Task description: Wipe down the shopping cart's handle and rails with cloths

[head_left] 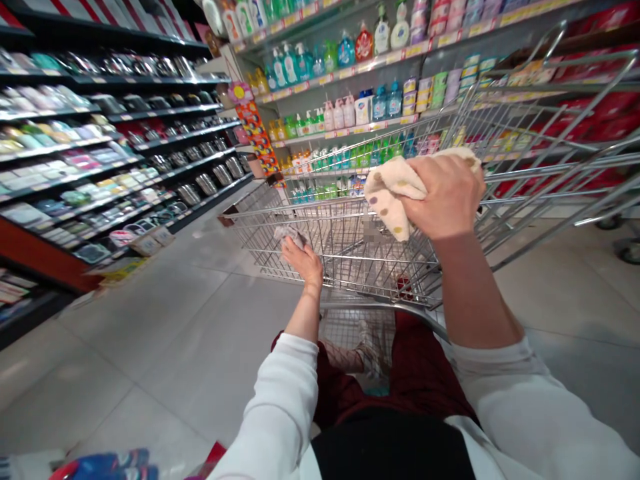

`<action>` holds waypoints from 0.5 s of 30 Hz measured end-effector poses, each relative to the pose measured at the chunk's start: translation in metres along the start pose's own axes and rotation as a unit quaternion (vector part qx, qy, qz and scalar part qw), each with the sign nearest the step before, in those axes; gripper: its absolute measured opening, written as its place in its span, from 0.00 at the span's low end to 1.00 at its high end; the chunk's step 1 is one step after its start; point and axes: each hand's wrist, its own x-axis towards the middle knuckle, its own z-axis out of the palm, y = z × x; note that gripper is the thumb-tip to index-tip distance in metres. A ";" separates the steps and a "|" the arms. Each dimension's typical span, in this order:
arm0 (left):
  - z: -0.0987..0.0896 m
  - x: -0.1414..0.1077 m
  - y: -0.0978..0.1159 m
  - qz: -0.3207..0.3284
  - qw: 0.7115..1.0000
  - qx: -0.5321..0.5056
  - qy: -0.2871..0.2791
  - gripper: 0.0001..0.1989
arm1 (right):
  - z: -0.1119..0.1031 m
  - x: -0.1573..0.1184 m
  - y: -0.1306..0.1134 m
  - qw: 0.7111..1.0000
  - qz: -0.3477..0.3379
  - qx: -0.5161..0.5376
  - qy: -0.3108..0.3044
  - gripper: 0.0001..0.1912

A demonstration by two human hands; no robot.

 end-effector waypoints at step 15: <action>0.014 -0.060 -0.057 -0.069 0.994 -0.036 -0.077 0.33 | 0.007 -0.003 0.003 0.999 -0.007 -0.025 0.046 0.20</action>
